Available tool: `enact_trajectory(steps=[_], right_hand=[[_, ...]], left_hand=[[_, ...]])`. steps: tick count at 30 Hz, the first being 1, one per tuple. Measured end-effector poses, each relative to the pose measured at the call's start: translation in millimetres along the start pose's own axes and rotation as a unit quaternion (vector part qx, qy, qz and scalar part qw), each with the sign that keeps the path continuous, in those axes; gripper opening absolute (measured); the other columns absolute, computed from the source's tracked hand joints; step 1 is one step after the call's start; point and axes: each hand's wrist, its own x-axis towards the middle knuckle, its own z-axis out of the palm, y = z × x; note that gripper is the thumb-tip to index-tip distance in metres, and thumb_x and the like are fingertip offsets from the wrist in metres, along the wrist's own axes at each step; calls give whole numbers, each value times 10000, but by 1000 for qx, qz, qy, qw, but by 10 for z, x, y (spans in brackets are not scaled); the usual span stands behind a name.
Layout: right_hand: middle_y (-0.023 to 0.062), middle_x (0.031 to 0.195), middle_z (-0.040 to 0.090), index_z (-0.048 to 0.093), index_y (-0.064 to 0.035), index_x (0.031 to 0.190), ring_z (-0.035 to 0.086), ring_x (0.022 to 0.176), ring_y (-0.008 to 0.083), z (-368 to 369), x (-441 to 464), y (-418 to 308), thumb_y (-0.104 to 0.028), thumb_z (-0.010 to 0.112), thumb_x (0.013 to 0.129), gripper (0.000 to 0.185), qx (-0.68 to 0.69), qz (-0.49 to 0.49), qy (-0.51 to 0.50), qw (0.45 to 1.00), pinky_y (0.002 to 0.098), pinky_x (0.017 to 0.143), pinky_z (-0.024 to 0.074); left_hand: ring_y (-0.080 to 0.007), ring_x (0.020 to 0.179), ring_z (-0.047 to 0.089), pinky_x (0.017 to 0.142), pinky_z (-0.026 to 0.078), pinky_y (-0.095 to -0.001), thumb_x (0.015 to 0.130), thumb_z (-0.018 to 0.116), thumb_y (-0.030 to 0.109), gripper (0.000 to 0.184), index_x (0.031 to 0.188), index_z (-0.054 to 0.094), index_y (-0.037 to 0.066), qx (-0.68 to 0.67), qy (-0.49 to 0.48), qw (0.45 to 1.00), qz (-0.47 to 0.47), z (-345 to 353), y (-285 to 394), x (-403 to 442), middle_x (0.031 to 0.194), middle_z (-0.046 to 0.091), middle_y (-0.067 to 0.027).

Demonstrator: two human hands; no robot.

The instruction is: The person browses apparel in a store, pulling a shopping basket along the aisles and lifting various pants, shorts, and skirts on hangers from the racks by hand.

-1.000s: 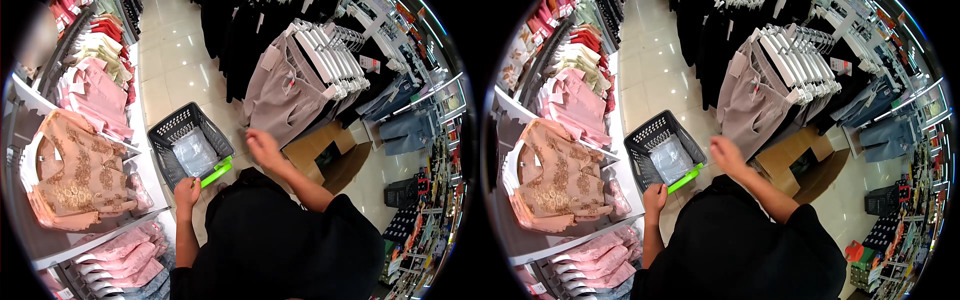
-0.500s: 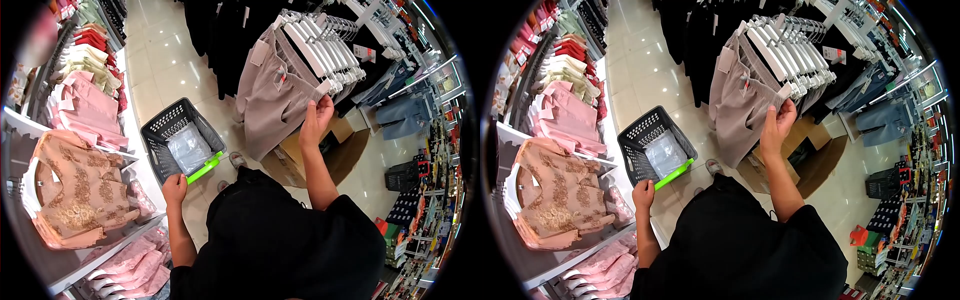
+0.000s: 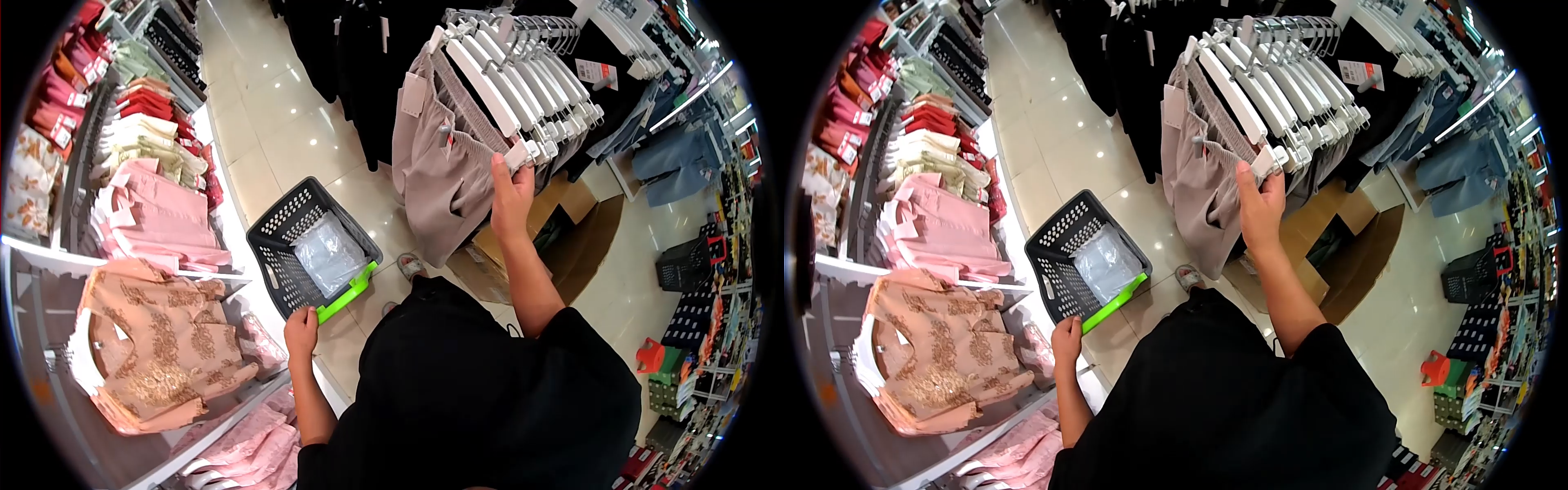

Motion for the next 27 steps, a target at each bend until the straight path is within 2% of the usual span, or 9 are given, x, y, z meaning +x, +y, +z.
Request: enact_trajectory(steps=[3,7,12,14,16,18,22,24,27], right_hand=[[72,1220,553,463,23,1310,521,1084,134,-5,69,98,-166,589,949,427,-7,-23,35,999,285,962,392],[90,1242,543,444,38,1328,512,1112,143,-35,164,72,-139,579,945,443,42,-6,22,999,287,979,386],[91,1244,538,431,41,1350,508,1117,147,-185,328,50,-161,601,933,493,75,5,10,997,290,987,382],[86,1258,532,419,37,1371,497,1137,150,-246,375,-6,-189,622,921,544,65,27,-30,997,294,999,375],[93,1318,507,365,29,1424,480,1182,160,-373,393,-16,-185,655,890,644,52,72,-87,992,308,1032,359],[105,1369,475,308,24,1457,449,1239,178,-488,423,-48,-140,679,862,721,85,121,-160,976,313,1068,327],[114,1361,488,332,30,1435,443,1250,190,-622,564,-91,-129,738,818,756,18,97,-267,959,335,1059,348],[118,1367,482,321,36,1439,439,1253,194,-665,628,-98,-138,731,828,756,-24,83,-284,955,330,1062,344],[150,1458,385,265,17,1472,386,1311,219,-779,732,6,-215,701,863,785,-59,73,-308,947,336,1094,298]], left_hand=[[-338,921,635,826,483,-381,913,576,280,348,1057,664,-24,-17,-60,996,67,-93,263,162,967,663,-216],[-327,936,624,832,477,-381,916,577,252,324,1091,647,-12,-28,-48,986,155,-62,815,595,975,653,-200],[-252,908,610,829,470,-330,915,609,212,328,1166,611,0,-114,-78,955,264,-3,1769,1323,966,637,-146],[-238,894,603,823,471,-319,918,606,210,345,1192,594,1,-106,-98,942,302,-4,2164,1582,965,628,-133],[-222,922,593,821,477,-320,932,596,209,365,1245,560,23,-119,-144,938,292,-10,2505,1849,998,616,-115],[-213,985,578,829,480,-324,937,593,216,381,1274,544,44,-133,-125,928,324,81,2796,2151,1053,604,-116],[-215,1082,551,878,469,-321,956,566,240,446,1351,486,48,-157,-69,901,400,181,3505,2651,1185,562,-130],[-255,1202,501,1023,379,-337,992,489,304,516,1404,413,3,-194,-76,903,377,245,3823,2820,1310,514,-174],[-266,1272,448,1082,308,-350,1015,424,352,548,1412,386,-24,-234,-89,896,368,384,4126,3011,1368,475,-183]])
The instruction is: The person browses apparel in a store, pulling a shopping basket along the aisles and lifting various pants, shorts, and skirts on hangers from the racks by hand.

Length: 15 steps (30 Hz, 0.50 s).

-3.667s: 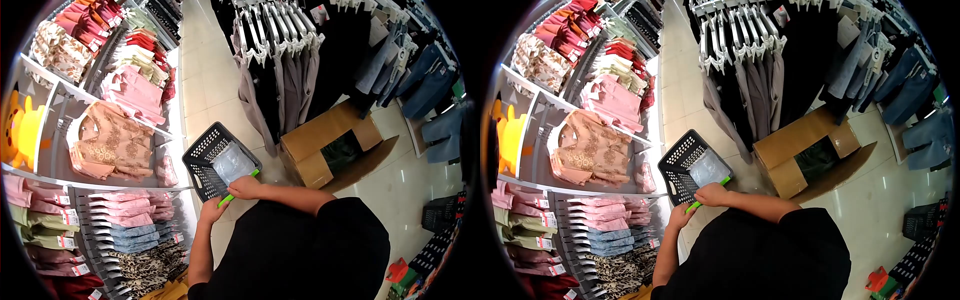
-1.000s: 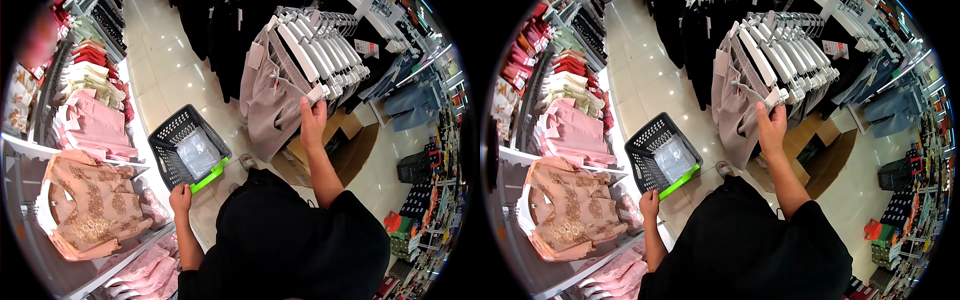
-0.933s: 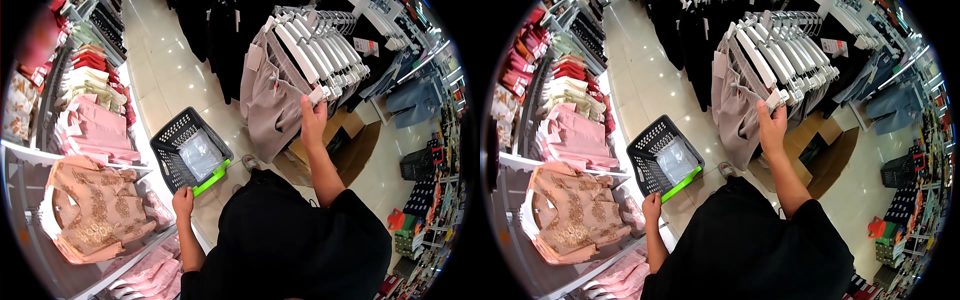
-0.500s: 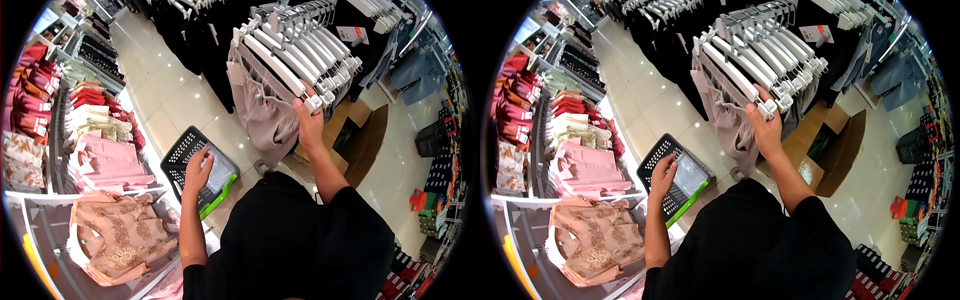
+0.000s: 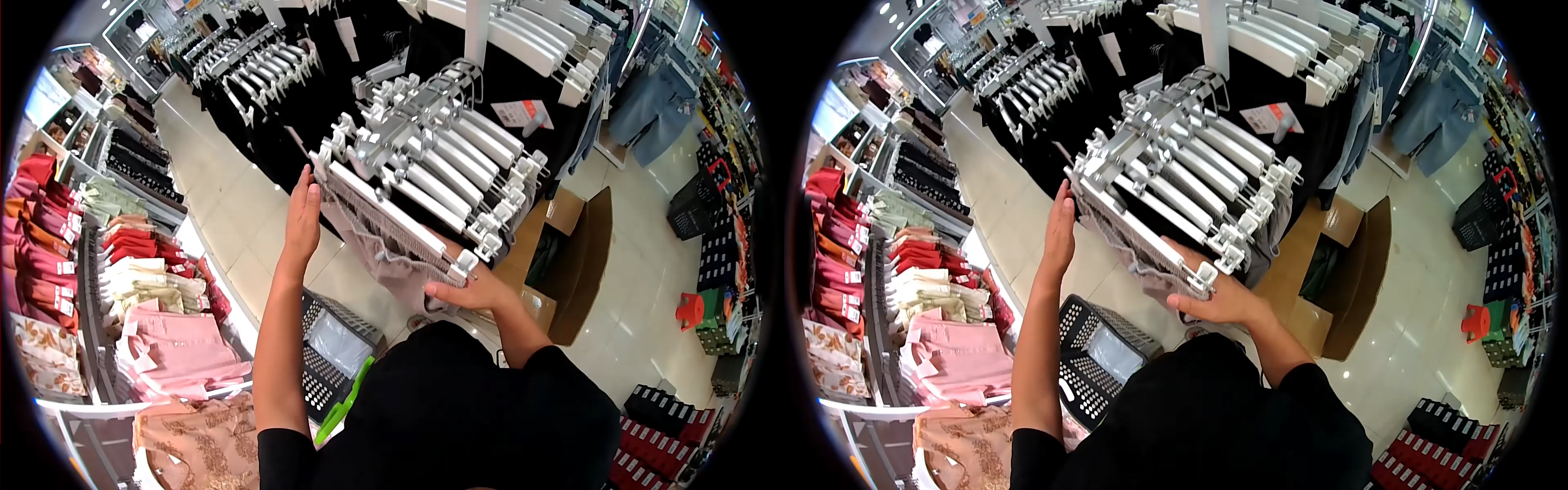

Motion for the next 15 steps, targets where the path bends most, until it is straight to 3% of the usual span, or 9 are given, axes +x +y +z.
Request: enact_trajectory(steps=[2,5,6,7,9,11,15], right_hand=[[181,1482,364,238,-53,1503,399,1313,257,-84,19,41,-328,658,893,790,-47,-15,-3,999,342,1087,307],[167,1510,315,237,26,1482,349,1344,230,-252,38,54,-251,665,898,775,1,70,-45,997,335,1107,274],[170,1511,310,240,17,1484,356,1340,239,-307,67,84,-327,643,911,781,-30,55,-55,996,341,1102,284],[178,1502,323,253,19,1479,360,1336,240,-344,91,122,-380,642,903,801,-32,61,-62,996,344,1097,295],[154,1454,419,305,-82,1485,447,1266,241,-413,127,29,-398,625,903,736,-21,69,-64,995,337,1050,349],[150,1454,418,327,-23,1460,439,1280,240,-412,159,218,-391,629,900,735,4,28,-56,998,333,1060,344],[133,1432,447,368,-27,1444,473,1238,232,-405,235,345,-388,642,889,716,84,51,-15,995,336,1042,366]], left_hand=[[-183,1156,482,1001,366,-302,1019,372,426,585,1452,348,33,-103,-13,994,-35,119,-32,129,1299,510,-77],[-198,1250,428,1074,284,-306,1031,376,400,562,1418,388,-7,-151,-43,986,-63,123,-263,229,1373,467,-103],[-133,1073,459,964,337,-264,1026,395,413,531,1350,456,-3,-144,-39,986,-69,124,-297,244,1202,524,-33],[-86,864,409,801,341,-236,1019,412,431,462,1190,533,19,-116,-31,989,-91,109,-331,239,955,495,28],[-64,748,333,684,295,-223,1009,445,437,401,1044,548,51,-136,-18,988,-75,106,-391,219,811,395,70],[-60,734,330,665,287,-220,1005,459,434,384,1023,551,62,-138,-13,987,-82,52,-515,171,799,392,76],[-47,724,331,650,283,-211,996,487,431,362,1016,574,80,-163,-11,982,-94,-87,-419,105,800,419,88]])
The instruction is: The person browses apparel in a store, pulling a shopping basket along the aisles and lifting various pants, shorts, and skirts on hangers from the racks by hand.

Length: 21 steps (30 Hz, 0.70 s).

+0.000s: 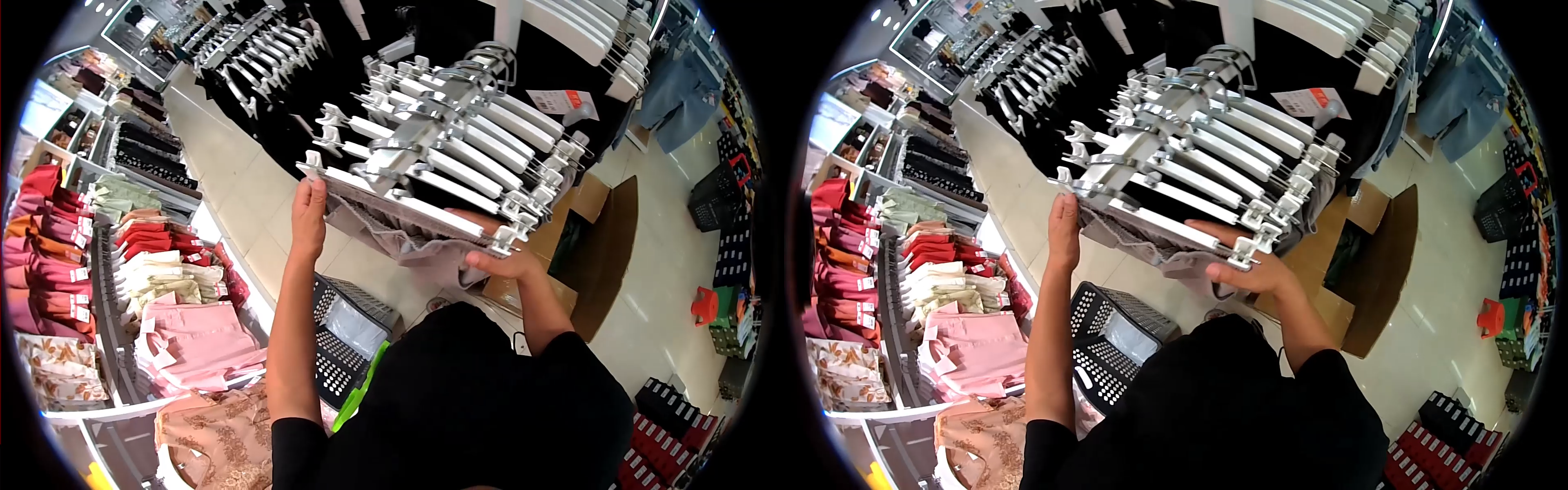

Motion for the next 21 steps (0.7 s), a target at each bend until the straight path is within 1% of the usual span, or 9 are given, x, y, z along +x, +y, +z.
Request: enact_trajectory(steps=[4,6,10,14,15,16,18,20,21], right_hand=[[108,1286,556,387,-66,1452,517,1133,168,70,36,-21,-330,637,885,674,11,-8,36,999,315,933,435],[115,1307,541,381,-49,1455,515,1135,170,159,-50,-206,-322,668,867,709,60,106,69,990,311,943,428],[143,1342,518,349,-13,1462,505,1184,203,335,-180,-218,-301,703,847,765,148,70,91,982,319,970,410],[287,1416,417,276,14,1478,393,1338,388,397,-240,-292,-270,719,838,828,279,-24,-111,953,396,1061,346],[313,1422,391,259,10,1483,339,1361,440,598,-151,-299,-319,723,834,863,288,-141,-127,939,452,1085,323],[309,1425,388,243,8,1487,310,1375,441,668,-98,-315,-360,725,826,897,271,-186,-172,929,493,1109,280],[304,1465,327,223,20,1488,291,1383,440,861,-199,-292,-376,734,813,934,327,-167,-204,908,495,1140,213],[286,1505,259,216,38,1483,275,1402,396,968,-144,-282,-392,758,785,983,267,-102,-314,905,454,1154,196],[254,1538,205,212,59,1476,254,1423,338,1073,-177,-187,-408,758,783,998,206,-151,-325,910,417,1156,203]], left_hand=[[-42,754,353,687,305,-208,989,502,440,380,1022,578,69,-22,18,1000,-2,-23,126,-188,833,462,82],[-42,756,368,689,327,-212,984,514,440,388,1021,575,59,-29,30,999,-5,-37,221,-325,838,472,77],[-41,752,383,681,351,-213,984,519,428,378,1008,558,52,-47,48,998,12,-96,395,-585,844,481,69],[-37,766,391,680,356,-207,981,527,420,371,998,542,50,-52,71,994,63,-216,542,-930,863,494,59],[-40,789,416,698,369,-201,974,539,419,392,1055,539,35,-76,85,991,71,-274,525,-1027,894,510,46],[-40,789,416,698,369,-201,974,539,419,392,1055,539,35,-77,91,990,69,-321,556,-1156,894,510,46],[-53,830,467,734,396,-210,968,539,434,449,1126,525,14,-97,143,981,84,-401,645,-1480,935,540,24],[-83,874,523,766,429,-230,959,538,455,506,1177,509,-1,-53,170,979,99,-628,442,-1842,972,569,-8],[-195,767,588,690,517,-314,956,527,462,482,1135,496,16,-152,217,960,85,-764,115,-2035,896,579,-94]])
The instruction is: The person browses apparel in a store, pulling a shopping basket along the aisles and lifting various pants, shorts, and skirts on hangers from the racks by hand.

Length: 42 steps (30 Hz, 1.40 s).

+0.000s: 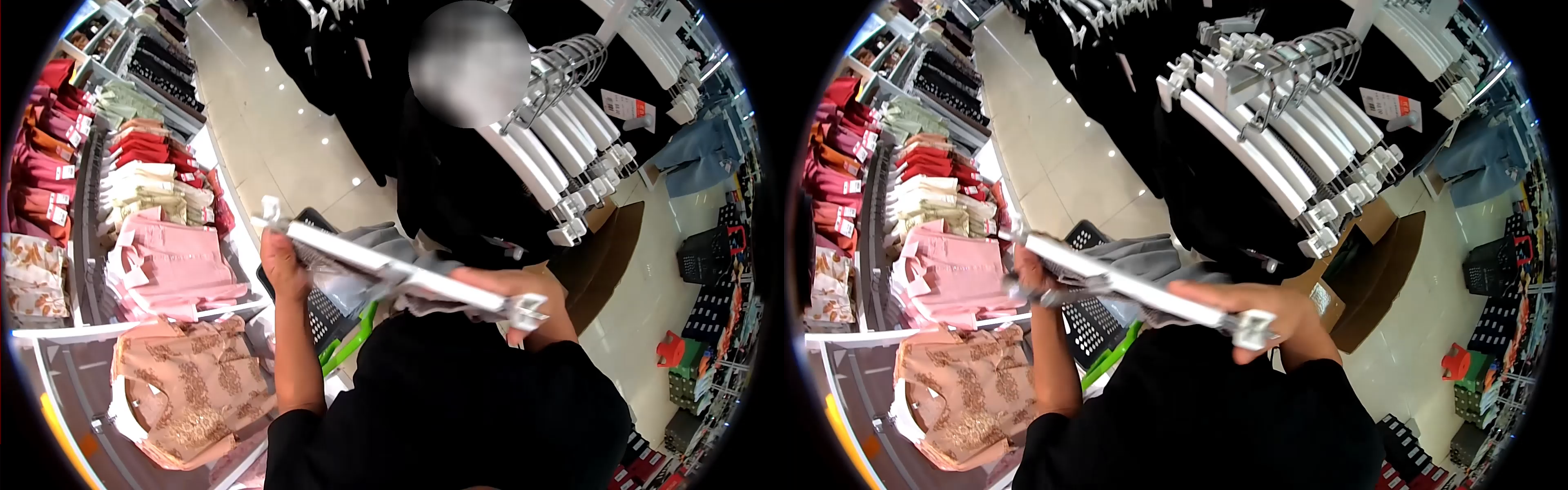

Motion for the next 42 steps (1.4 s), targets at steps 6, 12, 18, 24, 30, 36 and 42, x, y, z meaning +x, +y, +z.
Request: enact_trajectory(steps=[6,12,18,24,30,36,42], right_hand=[[186,1574,149,71,-28,1523,219,1436,279,518,336,327,-355,610,925,869,43,212,-40,976,375,1143,190],[124,1441,397,287,7,1464,355,1333,211,598,194,477,-452,532,960,724,145,309,76,937,337,1102,258],[125,1347,517,440,33,1377,475,1245,225,363,-201,686,-437,499,978,619,140,311,165,925,374,1066,338],[218,1353,502,342,79,1409,562,1114,227,405,-92,598,-599,482,915,851,157,296,216,917,313,888,454],[258,1365,479,318,79,1421,563,1102,231,380,-85,551,-601,453,926,851,185,283,201,919,298,858,452],[278,1374,461,314,79,1420,522,1208,326,301,-212,514,-604,430,929,849,181,286,209,918,385,983,421],[282,1363,469,325,77,1415,571,1118,265,320,-245,491,-523,478,938,782,229,251,244,908,308,831,480]], left_hand=[[-148,687,575,638,511,-297,982,459,479,419,1033,512,66,0,213,970,-121,-527,-106,-969,792,550,-30],[-216,995,626,883,507,-361,994,459,444,480,1241,490,34,-21,243,955,-170,-757,-76,-1774,1122,623,-99],[-121,975,556,893,437,-291,1003,461,433,438,1133,538,23,9,278,947,-161,-601,-16,-1791,1081,601,-48],[-170,989,601,896,473,-315,1027,409,383,430,1202,520,7,7,247,960,-132,-529,40,-1749,1114,619,-85],[-179,998,601,908,467,-320,1042,364,364,427,1209,515,1,-28,227,963,-142,-477,64,-1765,1139,612,-101],[-85,862,518,817,436,-259,1043,375,352,357,1041,538,34,-36,230,963,-138,-223,176,-1639,960,578,-23],[-102,892,535,836,440,-265,1042,378,349,366,1072,536,20,-28,197,971,-136,-203,203,-1626,994,593,-44]])
